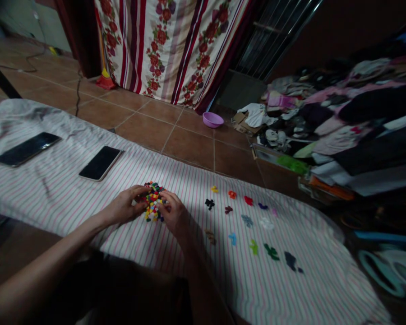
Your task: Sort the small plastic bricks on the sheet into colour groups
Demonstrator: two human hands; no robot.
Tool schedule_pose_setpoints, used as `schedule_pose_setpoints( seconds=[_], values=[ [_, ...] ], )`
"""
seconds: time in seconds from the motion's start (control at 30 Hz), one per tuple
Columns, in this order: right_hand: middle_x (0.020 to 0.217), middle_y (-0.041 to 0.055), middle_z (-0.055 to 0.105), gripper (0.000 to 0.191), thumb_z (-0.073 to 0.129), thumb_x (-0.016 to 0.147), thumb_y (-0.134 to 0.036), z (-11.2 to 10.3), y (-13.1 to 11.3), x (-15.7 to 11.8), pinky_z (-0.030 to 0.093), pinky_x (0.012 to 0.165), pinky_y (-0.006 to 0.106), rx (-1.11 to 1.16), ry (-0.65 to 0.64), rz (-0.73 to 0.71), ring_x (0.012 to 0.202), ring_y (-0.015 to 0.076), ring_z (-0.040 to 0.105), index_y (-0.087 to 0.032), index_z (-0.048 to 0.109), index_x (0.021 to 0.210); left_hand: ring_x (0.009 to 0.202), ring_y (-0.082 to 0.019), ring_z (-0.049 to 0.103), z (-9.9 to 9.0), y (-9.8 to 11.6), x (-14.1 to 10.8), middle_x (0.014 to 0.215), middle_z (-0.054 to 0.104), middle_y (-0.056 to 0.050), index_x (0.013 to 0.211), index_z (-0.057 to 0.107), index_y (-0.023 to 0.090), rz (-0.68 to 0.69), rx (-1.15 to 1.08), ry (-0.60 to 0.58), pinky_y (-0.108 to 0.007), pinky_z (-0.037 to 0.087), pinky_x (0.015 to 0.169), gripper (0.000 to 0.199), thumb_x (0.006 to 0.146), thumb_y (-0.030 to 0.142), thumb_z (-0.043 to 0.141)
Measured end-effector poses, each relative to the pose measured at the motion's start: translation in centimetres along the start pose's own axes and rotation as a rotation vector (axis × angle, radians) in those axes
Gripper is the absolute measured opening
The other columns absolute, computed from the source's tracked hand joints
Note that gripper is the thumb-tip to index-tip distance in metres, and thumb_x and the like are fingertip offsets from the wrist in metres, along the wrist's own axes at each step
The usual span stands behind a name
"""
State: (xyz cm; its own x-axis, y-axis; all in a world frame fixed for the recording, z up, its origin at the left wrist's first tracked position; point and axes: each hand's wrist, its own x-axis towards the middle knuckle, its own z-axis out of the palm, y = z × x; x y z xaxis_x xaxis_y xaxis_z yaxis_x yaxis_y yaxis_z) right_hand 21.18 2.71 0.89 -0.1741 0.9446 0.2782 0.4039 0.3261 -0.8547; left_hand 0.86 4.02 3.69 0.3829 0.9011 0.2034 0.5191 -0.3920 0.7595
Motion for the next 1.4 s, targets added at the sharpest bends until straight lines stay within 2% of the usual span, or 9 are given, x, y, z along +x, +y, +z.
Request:
schedule_pose_setpoints(
  seconds=[0.13,0.27,0.37,0.47,0.6,0.77,1.0,1.23,1.4],
  values=[
    [0.123,0.0103,0.062,0.031,0.057,0.086,-0.036,0.1,-0.1,0.2,0.058,0.084,0.032,0.071,0.012,-0.002,0.11,0.0209,0.062,-0.022,0.067,0.112,0.102,-0.017,0.062,-0.1,0.4,0.0,0.118,0.064,-0.008,0.116,0.06,0.02,0.013,-0.038,0.043,-0.034,0.051,0.091,0.039,0.079,0.016,0.051],
    [0.119,0.0086,0.066,0.028,0.051,0.09,-0.033,-0.1,-0.6,0.4,0.047,0.102,0.04,0.018,0.053,-0.069,0.114,0.0208,0.06,-0.023,0.069,0.107,0.103,-0.017,0.06,-1.0,0.1,-0.1,0.118,0.063,-0.006,0.118,0.06,0.023,0.0,0.041,0.025,-0.034,0.05,0.092,0.036,0.082,0.024,0.052],
    [0.116,0.0086,0.067,0.027,0.05,0.09,-0.03,-0.6,-1.2,0.4,0.049,0.098,0.039,-0.119,0.03,-0.089,0.111,0.0207,0.061,-0.022,0.07,0.107,0.105,-0.022,0.058,-2.1,-0.4,-0.3,0.111,0.063,-0.007,0.116,0.061,0.023,-0.043,0.266,0.018,-0.039,0.049,0.091,0.037,0.083,0.038,0.057],
    [0.107,0.0086,0.068,0.026,0.059,0.086,-0.032,-1.2,-1.7,0.2,0.05,0.092,0.039,-0.37,0.023,-0.056,0.103,0.0228,0.061,-0.023,0.07,0.108,0.103,-0.026,0.057,-2.8,-0.5,-0.6,0.107,0.061,-0.009,0.118,0.059,0.021,-0.139,0.437,-0.062,-0.041,0.05,0.087,0.05,0.08,0.053,0.058],
    [0.105,0.0084,0.067,0.035,0.064,0.083,-0.036,-1.1,-1.9,0.1,0.049,0.091,0.039,-0.533,-0.005,-0.01,0.1,0.0237,0.059,-0.023,0.066,0.115,0.106,-0.026,0.056,-2.2,-0.1,-0.7,0.117,0.057,-0.011,0.128,0.05,0.023,-0.122,0.495,-0.136,-0.04,0.05,0.085,0.062,0.076,0.055,0.063],
    [0.114,0.0092,0.066,0.036,0.052,0.087,-0.025,0.6,-1.7,0.5,0.047,0.095,0.041,-0.447,-0.029,-0.058,0.105,0.0233,0.059,-0.02,0.06,0.122,0.109,-0.027,0.053,-0.3,0.5,0.0,0.121,0.054,-0.013,0.135,0.043,0.019,-0.05,0.494,-0.139,-0.04,0.049,0.088,0.064,0.079,0.042,0.062],
    [0.111,0.0077,0.068,0.037,0.046,0.086,-0.018,1.5,-1.8,1.2,0.051,0.092,0.037,-0.252,0.021,-0.02,0.101,0.0197,0.063,-0.02,0.062,0.119,0.101,-0.024,0.055,0.6,0.7,1.0,0.107,0.06,-0.01,0.126,0.053,0.018,-0.018,0.413,-0.076,-0.039,0.049,0.089,0.044,0.083,0.03,0.053],
    [0.111,0.0059,0.069,0.032,0.043,0.091,-0.025,0.8,-1.8,1.2,0.05,0.096,0.036,-0.069,0.058,-0.004,0.105,0.0175,0.064,-0.022,0.065,0.114,0.096,-0.019,0.058,0.1,0.6,1.5,0.105,0.064,-0.007,0.121,0.057,0.019,-0.072,0.186,-0.029,-0.036,0.049,0.089,0.04,0.082,0.019,0.051],
    [0.107,0.0059,0.069,0.029,0.047,0.089,-0.029,-0.2,-2.1,1.0,0.055,0.082,0.03,-0.079,0.083,-0.006,0.095,0.0168,0.065,-0.023,0.068,0.109,0.087,-0.015,0.059,-1.3,0.4,1.1,0.1,0.065,-0.005,0.119,0.059,0.02,-0.083,0.126,-0.033,-0.031,0.049,0.082,0.036,0.083,0.022,0.051]
  ],
)
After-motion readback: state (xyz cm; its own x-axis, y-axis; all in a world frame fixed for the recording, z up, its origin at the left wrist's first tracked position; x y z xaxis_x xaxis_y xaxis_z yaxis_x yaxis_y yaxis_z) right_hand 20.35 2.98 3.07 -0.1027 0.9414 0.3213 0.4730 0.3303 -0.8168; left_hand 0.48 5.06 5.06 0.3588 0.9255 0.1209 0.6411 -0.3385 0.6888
